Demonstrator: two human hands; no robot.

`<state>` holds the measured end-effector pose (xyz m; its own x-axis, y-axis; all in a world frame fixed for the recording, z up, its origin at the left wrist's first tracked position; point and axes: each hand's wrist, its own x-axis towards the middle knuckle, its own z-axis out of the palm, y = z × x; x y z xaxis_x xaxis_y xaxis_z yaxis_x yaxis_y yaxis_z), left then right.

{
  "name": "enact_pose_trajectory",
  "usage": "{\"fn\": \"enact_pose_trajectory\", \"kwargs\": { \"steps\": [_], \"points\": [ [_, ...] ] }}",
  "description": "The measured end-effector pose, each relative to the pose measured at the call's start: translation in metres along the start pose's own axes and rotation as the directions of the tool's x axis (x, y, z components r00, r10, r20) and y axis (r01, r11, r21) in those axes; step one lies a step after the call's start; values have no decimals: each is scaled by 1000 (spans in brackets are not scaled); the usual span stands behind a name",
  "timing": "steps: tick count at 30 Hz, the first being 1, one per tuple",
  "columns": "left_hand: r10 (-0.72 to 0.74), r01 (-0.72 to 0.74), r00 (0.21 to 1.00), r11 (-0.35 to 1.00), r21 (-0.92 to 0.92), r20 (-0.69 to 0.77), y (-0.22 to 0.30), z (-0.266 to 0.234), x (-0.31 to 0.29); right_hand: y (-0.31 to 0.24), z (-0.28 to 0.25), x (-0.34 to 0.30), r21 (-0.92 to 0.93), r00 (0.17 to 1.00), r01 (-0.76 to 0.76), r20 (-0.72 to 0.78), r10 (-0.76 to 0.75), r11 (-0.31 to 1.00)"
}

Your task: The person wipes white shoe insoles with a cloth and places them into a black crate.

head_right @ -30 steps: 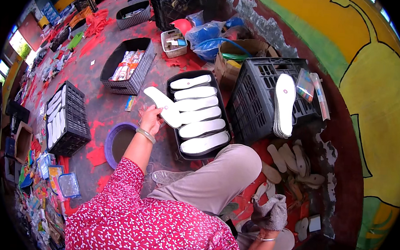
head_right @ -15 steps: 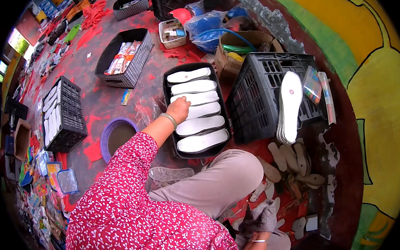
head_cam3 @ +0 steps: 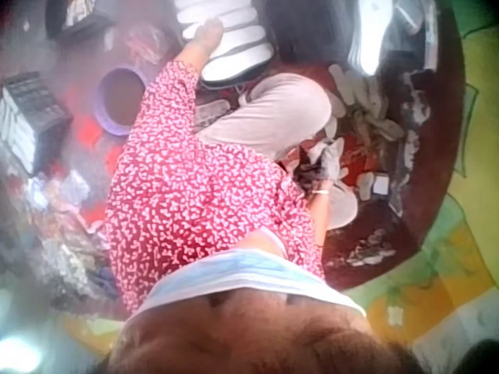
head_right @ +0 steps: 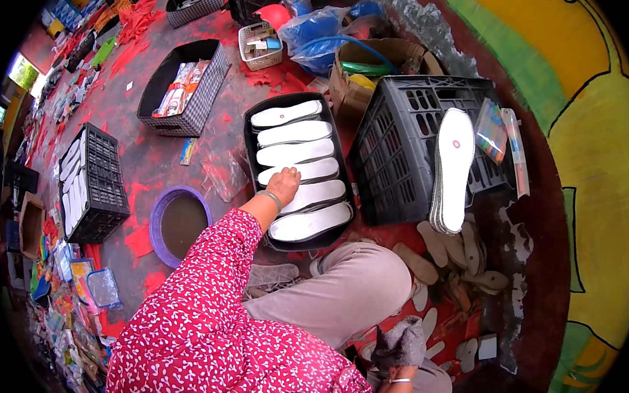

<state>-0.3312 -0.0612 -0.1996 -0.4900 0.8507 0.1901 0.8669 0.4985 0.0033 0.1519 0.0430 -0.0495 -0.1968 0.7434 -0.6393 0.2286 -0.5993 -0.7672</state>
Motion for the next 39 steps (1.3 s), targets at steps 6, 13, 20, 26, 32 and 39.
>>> {"fn": "enact_pose_trajectory", "kwargs": {
  "steps": [6, 13, 20, 26, 32, 39],
  "points": [
    [-2, 19, 989, 994, -111, 150, -6, -11, -5, -12, 14, 2, -121, 990, -101, -110, 88, 987],
    [-98, 194, 922, 954, -227, 375, -13, -20, 4, -21, 21, -13, -410, 993, 76, -54, -108, 909],
    [-208, 334, 880, 910, -246, 426, -12, -17, 9, 4, -4, 12, -377, 992, -36, -125, -12, 925],
    [-354, 449, 887, 813, -370, 298, -40, -22, 11, -5, 11, 5, -114, 982, -127, -153, 109, 985],
    [-349, 529, 759, 823, -207, 549, -62, -38, 13, 22, -11, 27, -219, 990, -83, -129, 56, 972],
    [-334, 489, 754, 860, -144, 565, -54, -40, 11, 24, -4, 27, -25, 993, -89, -79, 87, 996]
  ]
}}
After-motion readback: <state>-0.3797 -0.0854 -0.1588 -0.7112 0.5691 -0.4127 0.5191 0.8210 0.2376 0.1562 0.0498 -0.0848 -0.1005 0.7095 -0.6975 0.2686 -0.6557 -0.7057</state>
